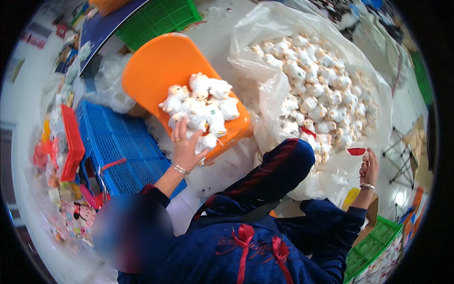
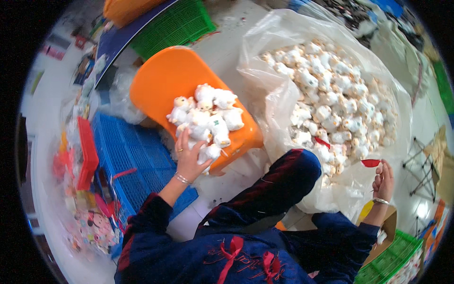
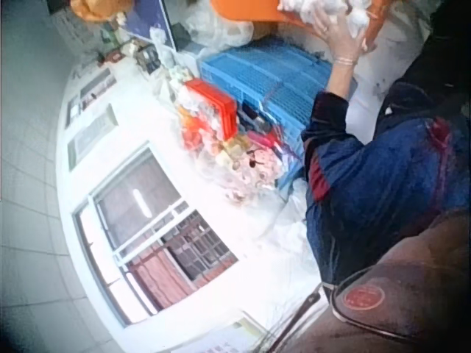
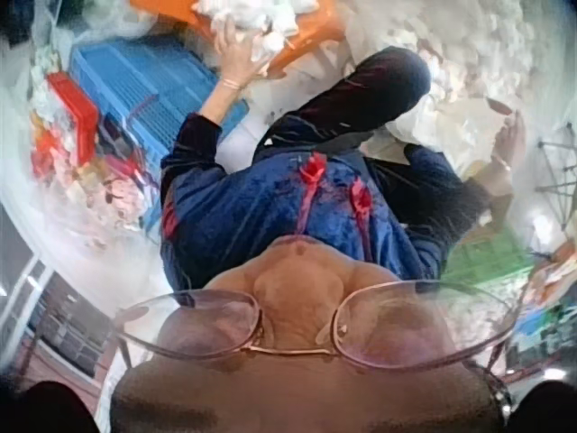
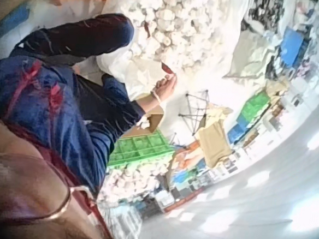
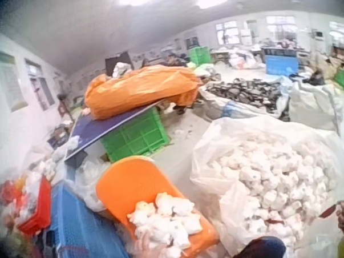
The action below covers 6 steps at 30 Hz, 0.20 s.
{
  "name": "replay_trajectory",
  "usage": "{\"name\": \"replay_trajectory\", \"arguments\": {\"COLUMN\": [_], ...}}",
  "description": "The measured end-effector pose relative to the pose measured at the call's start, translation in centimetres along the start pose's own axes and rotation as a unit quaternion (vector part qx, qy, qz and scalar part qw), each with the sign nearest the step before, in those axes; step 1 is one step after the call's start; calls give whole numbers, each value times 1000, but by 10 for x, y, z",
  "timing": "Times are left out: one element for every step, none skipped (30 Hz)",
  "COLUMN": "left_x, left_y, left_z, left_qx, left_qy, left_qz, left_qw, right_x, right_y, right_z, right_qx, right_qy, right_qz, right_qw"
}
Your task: The person sits on the floor and ties red ribbons around the necks of small white plush toys. They handle the toys one at a time, adjusting the ribbons and placing finished items into a nearby container.
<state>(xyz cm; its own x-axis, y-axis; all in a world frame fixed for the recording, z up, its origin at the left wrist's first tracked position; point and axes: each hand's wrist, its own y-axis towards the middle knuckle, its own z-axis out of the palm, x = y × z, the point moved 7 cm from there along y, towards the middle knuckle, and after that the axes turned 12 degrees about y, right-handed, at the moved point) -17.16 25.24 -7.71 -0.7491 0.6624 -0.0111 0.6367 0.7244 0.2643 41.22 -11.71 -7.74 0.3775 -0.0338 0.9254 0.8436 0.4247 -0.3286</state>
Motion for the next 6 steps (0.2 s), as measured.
{"name": "replay_trajectory", "arguments": {"left_x": [1,2,-1,-6,-11,-15], "left_y": [0,-1,1,3,9,11], "left_z": [-5,-11,-14,-22,-29,-25], "left_qx": [-6,-8,-9,-4,-2,-19], "left_qy": [2,0,-7,-1,4,-33], "left_qz": [0,5,14,18,29,47], "left_qw": [1000,1000,1000,1000,1000,998], "right_x": [6,13,21,27,29,36], "right_y": [-3,-10,-17,-22,-29,-36], "right_z": [-10,-18,-30,-37,-49,-63], "right_qx": [-26,-19,-19,-36,-57,-48], "right_qy": [-12,3,17,18,23,41], "right_qz": [-5,-10,-18,-20,-22,-37], "right_qw": [1000,1000,1000,999,998,997]}}
